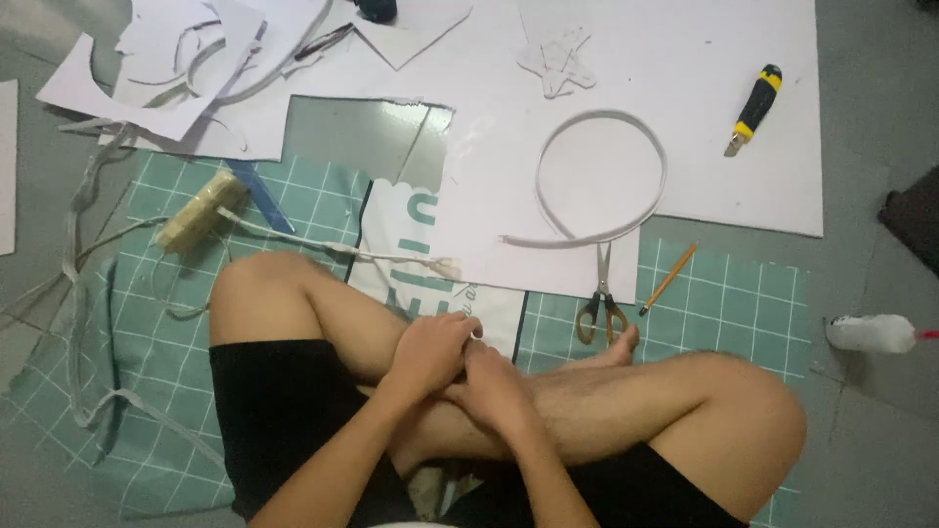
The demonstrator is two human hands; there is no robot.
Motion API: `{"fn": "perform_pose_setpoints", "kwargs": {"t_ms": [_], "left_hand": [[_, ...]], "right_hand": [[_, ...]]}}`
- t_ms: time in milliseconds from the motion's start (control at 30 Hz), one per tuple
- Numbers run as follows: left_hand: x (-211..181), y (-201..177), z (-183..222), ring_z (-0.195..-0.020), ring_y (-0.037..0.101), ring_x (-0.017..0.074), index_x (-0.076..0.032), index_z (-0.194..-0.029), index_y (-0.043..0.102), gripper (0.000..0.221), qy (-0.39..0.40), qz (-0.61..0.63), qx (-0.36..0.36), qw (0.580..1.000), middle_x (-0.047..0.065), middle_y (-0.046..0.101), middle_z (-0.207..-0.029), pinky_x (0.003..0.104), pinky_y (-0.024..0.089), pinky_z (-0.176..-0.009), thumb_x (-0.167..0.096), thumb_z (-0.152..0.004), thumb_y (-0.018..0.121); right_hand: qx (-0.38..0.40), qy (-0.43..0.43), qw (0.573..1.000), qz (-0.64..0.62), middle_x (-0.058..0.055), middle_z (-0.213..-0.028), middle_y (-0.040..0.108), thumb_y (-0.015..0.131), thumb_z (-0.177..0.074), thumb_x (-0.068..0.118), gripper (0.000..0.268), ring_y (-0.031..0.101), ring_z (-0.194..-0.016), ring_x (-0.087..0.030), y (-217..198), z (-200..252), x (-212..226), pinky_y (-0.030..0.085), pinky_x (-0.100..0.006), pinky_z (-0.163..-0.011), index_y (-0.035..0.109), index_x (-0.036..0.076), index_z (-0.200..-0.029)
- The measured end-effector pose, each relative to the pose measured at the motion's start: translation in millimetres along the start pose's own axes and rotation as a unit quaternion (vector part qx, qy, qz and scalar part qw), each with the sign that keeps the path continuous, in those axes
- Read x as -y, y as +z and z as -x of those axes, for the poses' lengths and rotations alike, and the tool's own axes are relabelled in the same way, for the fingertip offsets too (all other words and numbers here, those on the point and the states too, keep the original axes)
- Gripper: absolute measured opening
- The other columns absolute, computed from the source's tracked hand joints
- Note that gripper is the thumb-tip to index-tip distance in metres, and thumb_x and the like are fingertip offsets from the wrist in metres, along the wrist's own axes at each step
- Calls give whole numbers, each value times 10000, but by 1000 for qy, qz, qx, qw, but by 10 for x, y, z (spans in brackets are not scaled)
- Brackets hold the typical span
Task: Assembling a DIY ring light by gluing LED strips to a foam frame and connecting power.
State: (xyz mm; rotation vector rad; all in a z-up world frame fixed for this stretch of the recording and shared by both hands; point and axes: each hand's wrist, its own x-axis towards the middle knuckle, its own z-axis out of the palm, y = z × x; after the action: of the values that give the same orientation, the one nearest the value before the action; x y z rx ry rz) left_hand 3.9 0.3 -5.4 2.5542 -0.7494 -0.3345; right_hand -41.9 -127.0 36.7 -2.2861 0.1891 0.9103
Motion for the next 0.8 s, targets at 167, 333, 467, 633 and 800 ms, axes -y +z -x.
{"fn": "perform_pose_setpoints", "kwargs": {"t_ms": [167, 333, 467, 633, 800], "left_hand": [[-166, -327, -57, -892, 724, 316, -90, -1153, 705, 317, -9, -36, 120, 992, 100, 710, -903, 418, 569, -793, -49, -915, 499], [-150, -299, -50, -892, 722, 306, -105, -1137, 703, 302, -18, -24, 118, 993, 89, 706, -896, 407, 568, -797, -65, -924, 492], [-194, -367, -37, -887, 726, 299, -105, -1131, 706, 306, -11, -41, 119, 992, 85, 709, -888, 400, 573, -783, -45, -926, 487], [-182, -361, -60, -890, 726, 300, -93, -1132, 709, 302, -20, -25, 126, 992, 98, 712, -906, 395, 570, -792, -49, -934, 485], [-68, -244, -120, -941, 720, 332, -71, -1141, 687, 252, -123, 34, 71, 989, 134, 700, -963, 418, 572, -793, -82, -968, 504]], "right_hand": [[13, -36, 999, -10, -313, -1124, 663, 752, -850, 439, 685, 653, -1142, -481, -126, 109, 91, 508, -552, -1009, 564, -107, -1219], [6, -36, 999, -20, -298, -1091, 672, 779, -823, 480, 718, 666, -1125, -469, -91, 63, 32, 517, -537, -997, 576, -94, -1203], [14, -48, 999, -21, -308, -1141, 674, 758, -849, 405, 665, 652, -1153, -478, -95, 77, 59, 503, -552, -1022, 573, -103, -1236], [10, -44, 999, -13, -297, -1170, 675, 766, -840, 411, 693, 652, -1169, -464, -85, 67, 57, 508, -541, -1025, 565, -99, -1264], [27, -45, 998, -47, -334, -1308, 626, 733, -862, 271, 697, 583, -1274, -498, -303, 289, 263, 434, -575, -1100, 494, -118, -1388]]}}
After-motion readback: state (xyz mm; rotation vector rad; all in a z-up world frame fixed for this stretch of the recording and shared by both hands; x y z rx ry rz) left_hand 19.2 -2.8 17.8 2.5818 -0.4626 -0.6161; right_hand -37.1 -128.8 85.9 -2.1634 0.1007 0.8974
